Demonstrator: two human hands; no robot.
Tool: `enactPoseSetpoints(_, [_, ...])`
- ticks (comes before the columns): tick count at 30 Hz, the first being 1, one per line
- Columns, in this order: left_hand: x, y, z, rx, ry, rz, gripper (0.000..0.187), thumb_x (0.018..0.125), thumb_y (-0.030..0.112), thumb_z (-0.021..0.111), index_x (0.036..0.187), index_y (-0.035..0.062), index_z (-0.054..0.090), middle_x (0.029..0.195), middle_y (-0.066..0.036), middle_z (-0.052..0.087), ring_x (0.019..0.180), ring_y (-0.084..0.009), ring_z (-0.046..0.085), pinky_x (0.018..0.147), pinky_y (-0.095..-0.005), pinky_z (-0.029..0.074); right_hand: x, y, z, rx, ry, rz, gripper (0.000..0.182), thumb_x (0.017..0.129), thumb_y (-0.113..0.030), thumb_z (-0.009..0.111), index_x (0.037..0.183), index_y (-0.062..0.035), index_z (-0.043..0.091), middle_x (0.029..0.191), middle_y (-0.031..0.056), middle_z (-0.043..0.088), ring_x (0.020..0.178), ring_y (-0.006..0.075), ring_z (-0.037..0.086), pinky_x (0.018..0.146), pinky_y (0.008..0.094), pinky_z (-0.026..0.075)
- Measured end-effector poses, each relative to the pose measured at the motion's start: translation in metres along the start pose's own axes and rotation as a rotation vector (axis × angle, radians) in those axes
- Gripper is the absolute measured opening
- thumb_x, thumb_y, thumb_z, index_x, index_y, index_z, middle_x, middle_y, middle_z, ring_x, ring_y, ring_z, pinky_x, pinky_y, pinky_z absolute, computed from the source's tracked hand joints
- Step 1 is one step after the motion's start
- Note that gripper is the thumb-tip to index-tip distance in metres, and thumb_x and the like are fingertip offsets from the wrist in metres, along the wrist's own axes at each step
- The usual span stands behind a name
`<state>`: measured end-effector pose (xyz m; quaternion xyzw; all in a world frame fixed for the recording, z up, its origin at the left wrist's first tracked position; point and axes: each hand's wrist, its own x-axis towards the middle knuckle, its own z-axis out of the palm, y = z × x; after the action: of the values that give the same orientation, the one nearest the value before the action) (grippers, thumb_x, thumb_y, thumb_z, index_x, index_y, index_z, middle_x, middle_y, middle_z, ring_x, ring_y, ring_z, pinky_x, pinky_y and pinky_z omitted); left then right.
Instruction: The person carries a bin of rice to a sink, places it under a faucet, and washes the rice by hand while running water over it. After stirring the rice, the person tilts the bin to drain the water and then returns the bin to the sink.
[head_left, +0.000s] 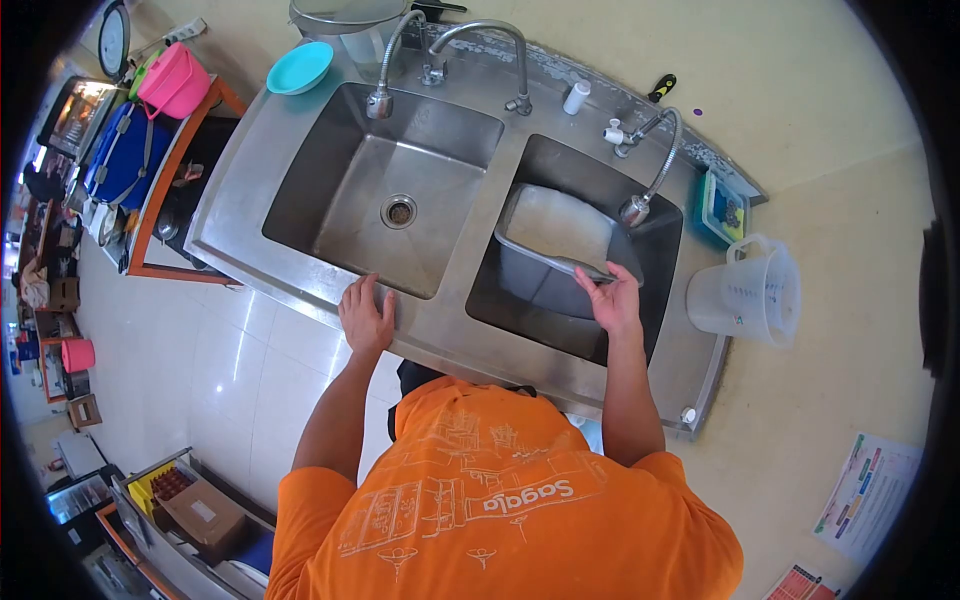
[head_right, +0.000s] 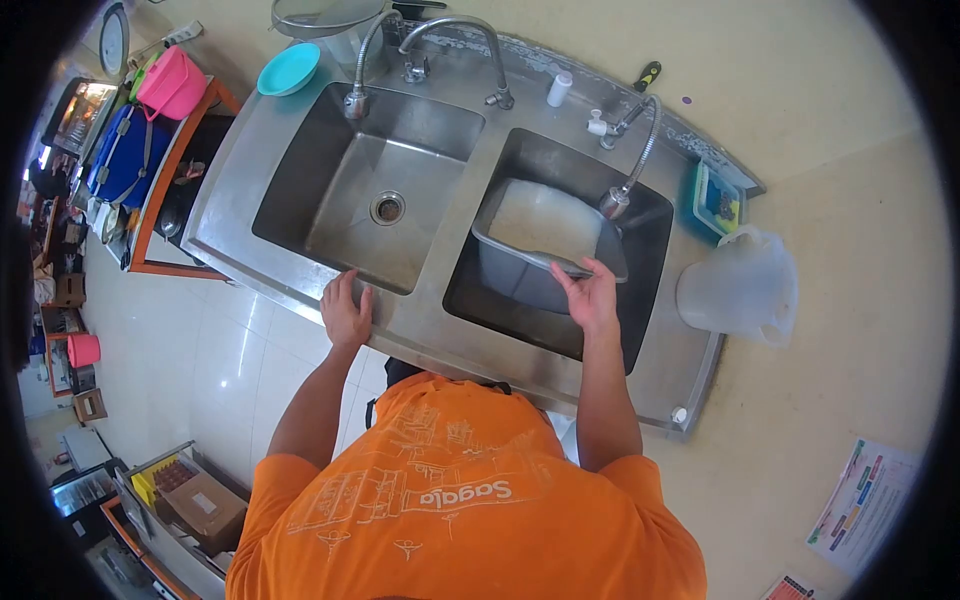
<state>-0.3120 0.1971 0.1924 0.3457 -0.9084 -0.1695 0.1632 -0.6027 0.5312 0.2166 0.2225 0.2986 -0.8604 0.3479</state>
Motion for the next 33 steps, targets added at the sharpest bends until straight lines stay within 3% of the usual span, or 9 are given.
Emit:
enactPoseSetpoints(1, [0.001,0.000,0.000,-0.003,-0.004,-0.002,0.042,0.090,0.027,0.062,0.128,0.0094,0.055,0.126,-0.012,0.057,0.122,-0.0320,0.049,0.104,-0.0455,0.036,0.001,0.000,0.001,0.008,-0.003,-0.012,0.049,0.091,-0.009,0.051,0.131,0.0156,0.037,0.139,0.0312,0.039,0.127,0.0475,0.041,0.110,0.0534,0.043])
enactPoseSetpoints(4, [0.000,0.001,0.000,-0.002,0.004,-0.005,0.042,0.090,0.027,0.062,0.128,0.0098,0.055,0.126,-0.011,0.057,0.122,-0.0317,0.049,0.103,-0.0454,0.036,-0.001,-0.002,0.004,0.015,0.002,0.015,0.044,0.090,-0.006,0.051,0.130,0.0081,0.041,0.135,0.0239,0.046,0.123,0.0391,0.048,0.107,0.0530,0.046])
enactPoseSetpoints(33, [-0.001,-0.003,0.004,0.008,-0.010,-0.013,0.044,0.091,0.033,0.061,0.128,0.0099,0.054,0.127,-0.011,0.056,0.124,-0.0319,0.048,0.105,-0.0469,0.035,0.003,-0.016,0.014,0.001,-0.011,0.029,0.044,0.092,-0.008,0.049,0.131,0.0099,0.040,0.139,0.0254,0.044,0.128,0.0405,0.045,0.109,0.0549,0.043])
